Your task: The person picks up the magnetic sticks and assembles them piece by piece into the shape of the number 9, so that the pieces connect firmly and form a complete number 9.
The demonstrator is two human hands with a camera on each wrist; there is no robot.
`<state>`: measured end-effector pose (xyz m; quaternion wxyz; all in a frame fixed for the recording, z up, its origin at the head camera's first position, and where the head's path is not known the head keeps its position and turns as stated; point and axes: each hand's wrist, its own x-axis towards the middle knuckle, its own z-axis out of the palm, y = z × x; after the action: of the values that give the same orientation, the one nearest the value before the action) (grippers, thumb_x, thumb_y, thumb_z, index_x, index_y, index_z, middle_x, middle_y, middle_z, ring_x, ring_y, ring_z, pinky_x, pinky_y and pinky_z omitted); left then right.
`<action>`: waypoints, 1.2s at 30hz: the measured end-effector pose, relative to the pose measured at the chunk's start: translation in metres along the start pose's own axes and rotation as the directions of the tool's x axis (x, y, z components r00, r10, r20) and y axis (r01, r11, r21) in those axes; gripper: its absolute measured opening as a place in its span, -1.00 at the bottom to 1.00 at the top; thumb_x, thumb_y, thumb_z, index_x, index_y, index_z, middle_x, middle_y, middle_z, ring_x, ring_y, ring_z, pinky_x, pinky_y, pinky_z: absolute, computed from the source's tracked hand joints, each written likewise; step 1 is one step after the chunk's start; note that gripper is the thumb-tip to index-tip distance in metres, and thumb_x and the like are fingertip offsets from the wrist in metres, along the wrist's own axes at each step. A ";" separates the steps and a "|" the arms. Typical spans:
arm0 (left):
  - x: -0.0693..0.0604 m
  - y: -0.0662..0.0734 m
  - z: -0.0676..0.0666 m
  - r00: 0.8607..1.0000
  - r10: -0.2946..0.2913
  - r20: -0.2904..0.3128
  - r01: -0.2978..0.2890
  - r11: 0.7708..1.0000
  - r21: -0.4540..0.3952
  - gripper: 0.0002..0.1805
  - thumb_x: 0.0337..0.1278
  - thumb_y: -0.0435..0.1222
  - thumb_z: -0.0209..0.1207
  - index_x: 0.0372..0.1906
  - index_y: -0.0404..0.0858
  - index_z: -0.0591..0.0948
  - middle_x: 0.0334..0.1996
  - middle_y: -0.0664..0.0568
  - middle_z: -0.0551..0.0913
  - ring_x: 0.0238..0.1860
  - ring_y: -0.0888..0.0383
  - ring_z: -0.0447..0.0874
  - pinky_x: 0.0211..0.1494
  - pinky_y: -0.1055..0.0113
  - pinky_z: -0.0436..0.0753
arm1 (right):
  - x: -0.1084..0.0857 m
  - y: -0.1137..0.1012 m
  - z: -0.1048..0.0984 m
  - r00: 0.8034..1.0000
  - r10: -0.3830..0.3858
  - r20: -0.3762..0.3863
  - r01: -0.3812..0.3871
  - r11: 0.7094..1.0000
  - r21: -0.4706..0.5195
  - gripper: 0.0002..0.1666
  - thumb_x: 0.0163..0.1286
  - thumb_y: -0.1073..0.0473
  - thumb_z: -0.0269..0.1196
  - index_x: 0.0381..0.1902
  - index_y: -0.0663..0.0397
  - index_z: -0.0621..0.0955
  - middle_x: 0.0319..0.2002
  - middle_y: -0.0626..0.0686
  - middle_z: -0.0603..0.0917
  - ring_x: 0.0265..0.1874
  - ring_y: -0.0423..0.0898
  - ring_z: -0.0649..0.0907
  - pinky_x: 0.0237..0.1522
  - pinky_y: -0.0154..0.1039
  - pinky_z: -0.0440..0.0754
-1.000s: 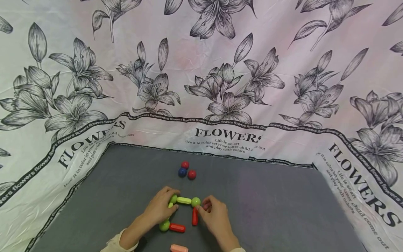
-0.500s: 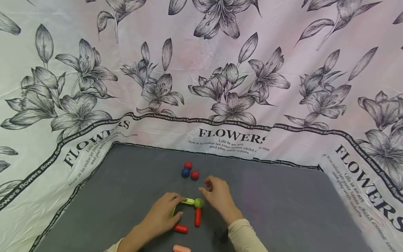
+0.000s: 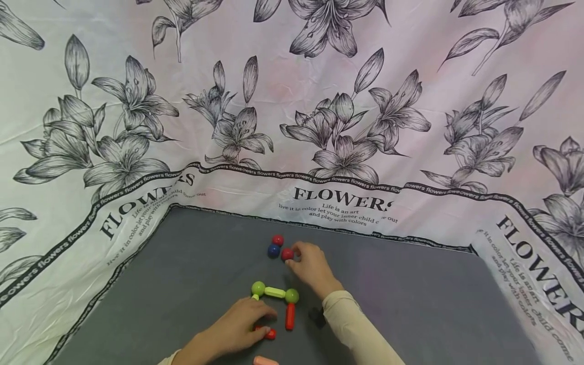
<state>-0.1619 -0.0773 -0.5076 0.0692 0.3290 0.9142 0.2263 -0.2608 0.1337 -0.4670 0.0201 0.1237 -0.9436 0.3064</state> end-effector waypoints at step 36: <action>0.001 -0.009 0.004 0.999 0.025 0.028 -0.022 0.994 -0.103 -0.74 0.29 -0.14 0.23 0.05 0.07 0.68 -0.26 0.31 0.65 -0.29 0.50 0.51 -0.16 0.47 0.53 | 0.023 0.020 0.037 1.000 0.005 -0.019 -0.005 1.000 0.024 -0.58 0.15 0.07 0.52 -0.08 0.11 0.68 -0.19 0.12 0.76 -0.30 -0.06 0.69 -0.24 -0.09 0.64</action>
<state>-0.1668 -0.0812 -0.5153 0.0967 0.3390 0.8964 0.2687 -0.2866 0.1226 -0.5065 0.0268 0.1186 -0.9400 0.3189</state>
